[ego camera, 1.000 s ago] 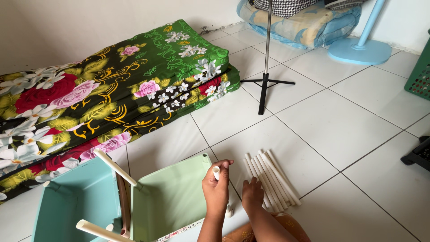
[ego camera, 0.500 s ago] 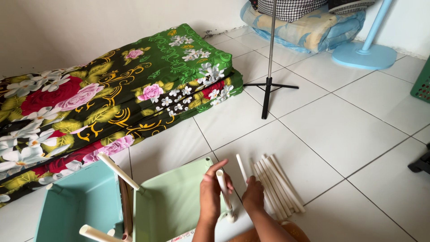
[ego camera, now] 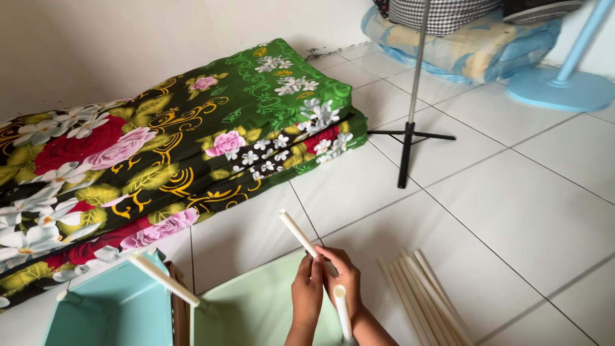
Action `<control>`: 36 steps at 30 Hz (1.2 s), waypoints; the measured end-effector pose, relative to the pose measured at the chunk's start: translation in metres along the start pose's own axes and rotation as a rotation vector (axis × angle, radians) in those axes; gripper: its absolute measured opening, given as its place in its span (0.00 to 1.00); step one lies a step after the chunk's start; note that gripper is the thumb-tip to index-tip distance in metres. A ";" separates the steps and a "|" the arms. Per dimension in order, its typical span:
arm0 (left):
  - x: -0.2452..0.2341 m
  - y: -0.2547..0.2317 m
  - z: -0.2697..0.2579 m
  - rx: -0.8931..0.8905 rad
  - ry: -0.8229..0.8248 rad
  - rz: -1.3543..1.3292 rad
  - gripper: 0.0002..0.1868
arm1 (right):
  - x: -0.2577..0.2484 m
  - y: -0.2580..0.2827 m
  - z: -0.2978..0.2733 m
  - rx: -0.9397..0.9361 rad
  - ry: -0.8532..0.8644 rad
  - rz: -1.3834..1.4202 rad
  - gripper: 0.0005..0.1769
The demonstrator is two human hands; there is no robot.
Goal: The person assembles a three-tier storage cart by inserting white plastic poles into the corners of pastel-colored bins. They stack a light green bin, a pink bin, and a yellow bin onto the poles, then add wheels to the base and secure the structure.
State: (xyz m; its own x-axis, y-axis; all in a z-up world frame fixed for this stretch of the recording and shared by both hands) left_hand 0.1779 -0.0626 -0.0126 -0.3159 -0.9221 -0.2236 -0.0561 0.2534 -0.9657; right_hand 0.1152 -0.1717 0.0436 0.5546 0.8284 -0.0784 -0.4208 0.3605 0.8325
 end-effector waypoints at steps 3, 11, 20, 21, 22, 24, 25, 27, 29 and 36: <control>-0.014 -0.020 0.013 0.006 -0.047 0.015 0.20 | 0.017 -0.011 0.014 0.014 0.045 0.051 0.25; -0.035 -0.038 0.056 0.136 -0.153 -0.204 0.21 | 0.034 -0.105 0.007 0.362 0.183 -0.122 0.34; -0.050 -0.042 0.067 0.297 -0.206 0.006 0.22 | 0.046 -0.144 -0.014 0.703 0.327 0.174 0.27; -0.051 -0.041 0.066 0.305 -0.201 0.018 0.22 | 0.047 -0.143 -0.014 0.704 0.326 0.183 0.27; -0.050 -0.039 0.065 0.304 -0.189 0.018 0.22 | 0.048 -0.143 -0.013 0.702 0.325 0.186 0.27; -0.048 -0.035 0.062 0.301 -0.166 0.017 0.22 | 0.047 -0.144 -0.014 0.699 0.325 0.192 0.27; -0.049 -0.037 0.059 0.356 -0.169 -0.029 0.22 | 0.048 -0.145 -0.015 0.694 0.323 0.207 0.28; -0.050 -0.042 0.052 0.468 -0.173 -0.120 0.22 | 0.049 -0.146 -0.015 0.683 0.317 0.236 0.28; -0.048 -0.039 0.053 0.363 -0.139 -0.012 0.22 | 0.052 -0.147 -0.013 0.641 0.317 0.282 0.28; -0.038 -0.060 0.047 0.426 -0.117 0.297 0.16 | 0.051 -0.156 -0.018 0.654 0.327 0.236 0.28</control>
State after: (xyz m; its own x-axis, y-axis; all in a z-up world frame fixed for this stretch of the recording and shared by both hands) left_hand 0.2374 -0.0561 0.0478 -0.1503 -0.8613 -0.4854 0.4172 0.3899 -0.8209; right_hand 0.1967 -0.1780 -0.1001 0.2191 0.9733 0.0677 0.0655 -0.0839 0.9943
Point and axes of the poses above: each hand's wrist, its own z-axis towards the middle knuckle, its own x-axis out of the palm, y = z × x, the point moved 7 cm from there along z, towards the middle knuckle, and after that the axes turned 7 degrees about y, right-handed, at the moved point
